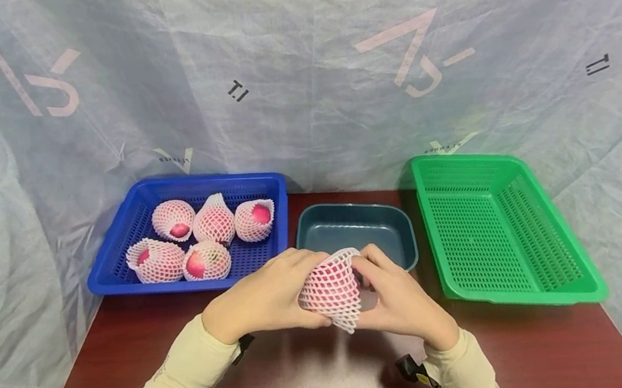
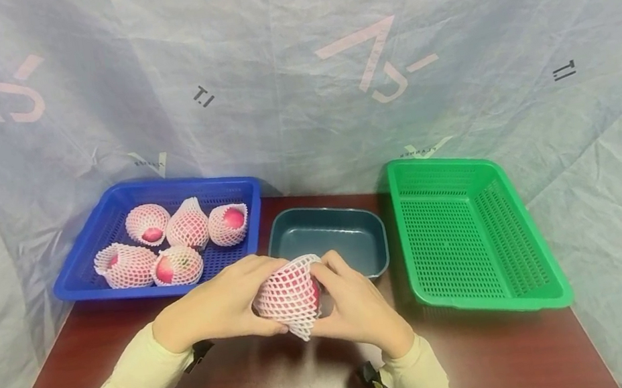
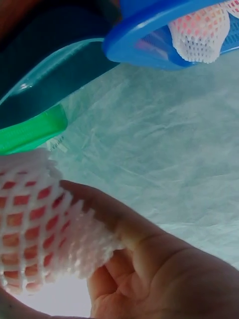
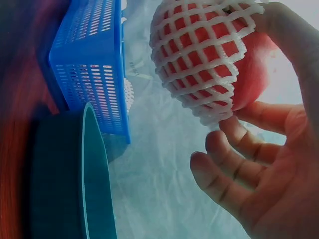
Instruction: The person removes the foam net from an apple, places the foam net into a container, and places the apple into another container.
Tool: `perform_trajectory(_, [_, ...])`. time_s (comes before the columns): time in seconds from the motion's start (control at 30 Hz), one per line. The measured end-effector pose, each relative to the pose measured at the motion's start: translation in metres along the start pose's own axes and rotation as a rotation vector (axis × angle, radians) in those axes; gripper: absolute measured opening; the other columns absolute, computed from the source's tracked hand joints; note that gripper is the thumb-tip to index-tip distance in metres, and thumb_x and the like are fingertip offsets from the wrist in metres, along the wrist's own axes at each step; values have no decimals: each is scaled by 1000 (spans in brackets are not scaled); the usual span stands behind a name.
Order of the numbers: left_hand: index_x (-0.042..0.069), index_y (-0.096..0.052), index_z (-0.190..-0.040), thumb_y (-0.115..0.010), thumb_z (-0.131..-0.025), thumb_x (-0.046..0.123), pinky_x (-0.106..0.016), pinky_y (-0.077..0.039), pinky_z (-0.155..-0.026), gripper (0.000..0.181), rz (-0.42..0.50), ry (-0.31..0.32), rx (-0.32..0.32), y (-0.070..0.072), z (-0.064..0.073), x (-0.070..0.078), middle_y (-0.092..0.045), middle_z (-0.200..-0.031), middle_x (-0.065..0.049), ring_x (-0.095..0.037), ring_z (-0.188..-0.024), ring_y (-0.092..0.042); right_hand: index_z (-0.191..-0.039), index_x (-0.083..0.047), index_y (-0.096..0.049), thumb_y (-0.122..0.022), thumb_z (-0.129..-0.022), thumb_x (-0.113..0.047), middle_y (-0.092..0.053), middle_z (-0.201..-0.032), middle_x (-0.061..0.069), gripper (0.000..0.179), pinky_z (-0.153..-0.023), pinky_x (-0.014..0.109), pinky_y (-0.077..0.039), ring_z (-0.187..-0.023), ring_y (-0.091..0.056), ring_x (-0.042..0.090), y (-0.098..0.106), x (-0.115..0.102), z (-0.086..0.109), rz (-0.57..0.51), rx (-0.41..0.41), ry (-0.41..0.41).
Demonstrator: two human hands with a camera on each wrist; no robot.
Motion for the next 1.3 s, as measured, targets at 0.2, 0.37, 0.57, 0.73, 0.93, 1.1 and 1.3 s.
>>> perform_trajectory(0.2, [7, -51, -141, -83, -75, 43, -35, -47, -95, 82, 73, 32, -62, 3, 7, -4, -59, -129, -2, -16, -115, -53, -99, -21, -54, -88, -64, -41, -48, -99, 0, 53, -66, 27, -43, -80, -50, 15, 1, -1, 0, -4, 2, 2])
perform_trajectory(0.37, [9, -52, -142, -76, -81, 30, -33, -47, -95, 68, 141, 38, -92, 7, 14, -12, -58, -130, 1, -10, -114, -54, -103, -21, -56, -89, -65, -43, -48, -100, 0, 55, -69, 27, -44, -84, -51, 15, 4, 1, 1, -21, 2, 8])
perform_trajectory(0.57, [13, -66, -122, -69, -88, 16, -27, -49, -79, 34, 117, 18, -30, 15, 15, -15, -63, -105, 7, -7, -89, -56, -111, -21, -59, -89, -66, -43, -48, -100, -1, 58, -71, 27, -43, -86, -50, 14, 5, 3, 1, -26, -6, 11])
perform_trajectory(0.73, [15, -70, -103, -71, -89, 13, -24, -47, -68, 14, 109, -6, 18, 20, 16, -14, -59, -88, 9, -6, -76, -52, -111, -20, -59, -89, -66, -42, -48, -104, -3, 59, -75, 26, -43, -91, -51, 15, 8, 4, 3, -33, 4, 8])
perform_trajectory(0.93, [17, -69, -95, -71, -87, 12, -24, -44, -64, 10, 100, -7, 31, 21, 18, -17, -55, -81, 10, -5, -72, -50, -113, -17, -60, -89, -65, -38, -49, -109, -6, 60, -80, 29, -46, -96, -52, 12, 12, 8, 7, -28, 11, -8])
perform_trajectory(1.1, [18, -69, -92, -71, -86, 13, -24, -44, -63, 8, 106, -6, 42, 22, 21, -20, -55, -80, 10, -6, -71, -51, -123, -13, -61, -90, -64, -34, -51, -117, -4, 70, -89, 30, -48, -103, -56, 14, 19, 9, 10, -47, 17, -34])
perform_trajectory(1.3, [19, -70, -91, -71, -85, 15, -24, -45, -61, 7, 96, 23, 56, 24, 25, -27, -57, -81, 11, -5, -70, -51, -127, -11, -62, -89, -64, -29, -53, -122, -2, 71, -90, 32, -49, -110, -54, 16, 30, 8, 14, -42, 50, -56])
Point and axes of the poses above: each hand's wrist, its own z-axis away from the middle knuckle, its own y-axis out of the back of the hand, x = y × z, the point moved 8 cm from there along -z, towards the middle knuckle
